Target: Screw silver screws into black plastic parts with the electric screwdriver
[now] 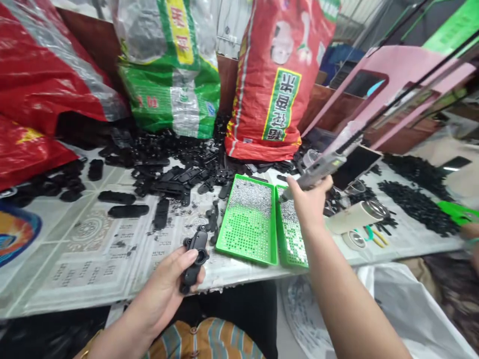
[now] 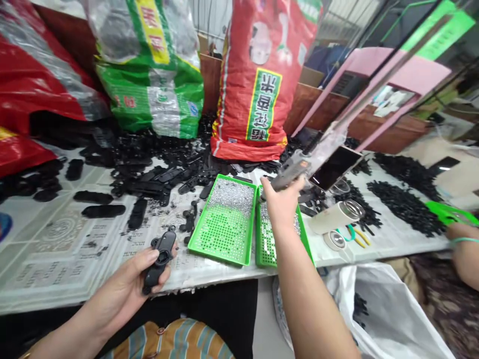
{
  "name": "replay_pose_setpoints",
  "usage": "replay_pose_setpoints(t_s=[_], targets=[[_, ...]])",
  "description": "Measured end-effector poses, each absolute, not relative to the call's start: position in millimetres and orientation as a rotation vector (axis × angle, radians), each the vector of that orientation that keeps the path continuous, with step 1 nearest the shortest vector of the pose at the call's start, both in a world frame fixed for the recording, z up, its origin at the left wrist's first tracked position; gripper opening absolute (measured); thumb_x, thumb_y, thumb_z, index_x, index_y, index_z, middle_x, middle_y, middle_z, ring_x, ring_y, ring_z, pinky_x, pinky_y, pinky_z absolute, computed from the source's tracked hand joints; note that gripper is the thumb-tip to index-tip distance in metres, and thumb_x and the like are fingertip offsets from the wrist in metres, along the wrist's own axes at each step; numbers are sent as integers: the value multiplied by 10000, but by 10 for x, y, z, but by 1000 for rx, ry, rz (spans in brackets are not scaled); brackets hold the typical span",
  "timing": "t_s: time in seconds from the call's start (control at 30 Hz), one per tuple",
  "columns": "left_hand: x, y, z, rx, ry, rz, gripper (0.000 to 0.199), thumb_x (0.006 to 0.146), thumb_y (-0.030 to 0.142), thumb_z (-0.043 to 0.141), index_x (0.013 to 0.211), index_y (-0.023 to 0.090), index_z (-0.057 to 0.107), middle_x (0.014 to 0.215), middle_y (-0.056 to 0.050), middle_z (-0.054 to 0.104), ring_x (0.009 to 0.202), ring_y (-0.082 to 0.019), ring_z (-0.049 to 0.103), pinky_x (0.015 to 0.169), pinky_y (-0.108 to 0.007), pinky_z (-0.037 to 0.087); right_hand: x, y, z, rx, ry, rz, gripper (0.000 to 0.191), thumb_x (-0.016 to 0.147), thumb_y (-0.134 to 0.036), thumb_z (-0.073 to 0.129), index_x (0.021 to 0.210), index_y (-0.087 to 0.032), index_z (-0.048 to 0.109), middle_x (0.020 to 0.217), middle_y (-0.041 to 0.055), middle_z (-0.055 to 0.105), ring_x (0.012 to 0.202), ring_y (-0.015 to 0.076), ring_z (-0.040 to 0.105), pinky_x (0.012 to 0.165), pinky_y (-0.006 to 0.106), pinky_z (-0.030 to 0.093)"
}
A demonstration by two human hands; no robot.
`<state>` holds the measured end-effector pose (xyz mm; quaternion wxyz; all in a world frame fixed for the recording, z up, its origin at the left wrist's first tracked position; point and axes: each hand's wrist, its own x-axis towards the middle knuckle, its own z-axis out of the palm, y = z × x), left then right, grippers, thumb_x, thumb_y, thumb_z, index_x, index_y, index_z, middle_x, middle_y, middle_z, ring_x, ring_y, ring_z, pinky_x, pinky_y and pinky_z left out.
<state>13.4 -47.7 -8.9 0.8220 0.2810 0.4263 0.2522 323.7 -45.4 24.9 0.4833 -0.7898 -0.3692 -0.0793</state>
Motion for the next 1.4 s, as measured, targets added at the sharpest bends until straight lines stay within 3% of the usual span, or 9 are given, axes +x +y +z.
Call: replay_pose_setpoints(t_s=[0.07, 0.17, 0.33, 0.47, 0.6, 1.07, 1.4], targets=[[194, -501, -60, 626, 898, 507, 306, 716, 393, 630, 873, 133, 591, 607, -7, 567, 558, -100, 454, 504, -210, 362, 3279, -427, 300, -1880, -837, -62, 487, 677, -433, 630, 1044, -165, 457, 902, 86, 603, 775, 200, 583, 732, 398, 462], [252, -513, -37, 655, 912, 459, 320, 739, 382, 615, 941, 134, 611, 713, -31, 618, 637, -119, 506, 552, -218, 405, 3223, -565, 368, -1632, -763, 44, 342, 706, -413, 604, 946, -192, 500, 852, 39, 616, 729, 155, 587, 685, 330, 475], [376, -533, -38, 669, 913, 380, 342, 734, 399, 624, 940, 126, 639, 803, -63, 659, 684, -139, 559, 622, -241, 456, 3054, -999, 321, -1408, -575, 37, 309, 718, -397, 610, 908, -159, 560, 581, -32, 536, 467, 99, 505, 462, 243, 413], [493, -565, -45, 666, 895, 338, 332, 743, 399, 619, 947, 138, 637, 821, -61, 667, 700, -144, 576, 651, -251, 473, 2983, -1196, 126, -1281, -556, 16, 365, 771, -489, 496, 790, -136, 585, 442, -32, 504, 384, 116, 482, 395, 250, 383], [540, -595, -84, 668, 909, 299, 325, 763, 399, 596, 945, 133, 630, 709, -52, 661, 658, -137, 572, 655, -247, 469, 2977, -1205, -15, -1167, -568, -14, 371, 761, -510, 477, 776, -150, 566, 423, -46, 493, 358, 115, 474, 368, 243, 377], [548, -623, -149, 654, 916, 313, 335, 763, 401, 592, 954, 126, 605, 706, -57, 663, 653, -135, 572, 644, -246, 464, 3066, -1103, -170, -1137, -587, 27, 365, 746, -509, 492, 759, -149, 553, 424, -53, 483, 345, 106, 462, 354, 234, 361], [555, -643, -145, 589, 926, 365, 311, 725, 372, 643, 916, 128, 606, 830, -68, 670, 665, -146, 593, 624, -267, 481, 3059, -1104, -185, -1117, -618, 25, 356, 745, -504, 481, 750, -155, 551, 415, -51, 484, 345, 113, 465, 351, 239, 359]])
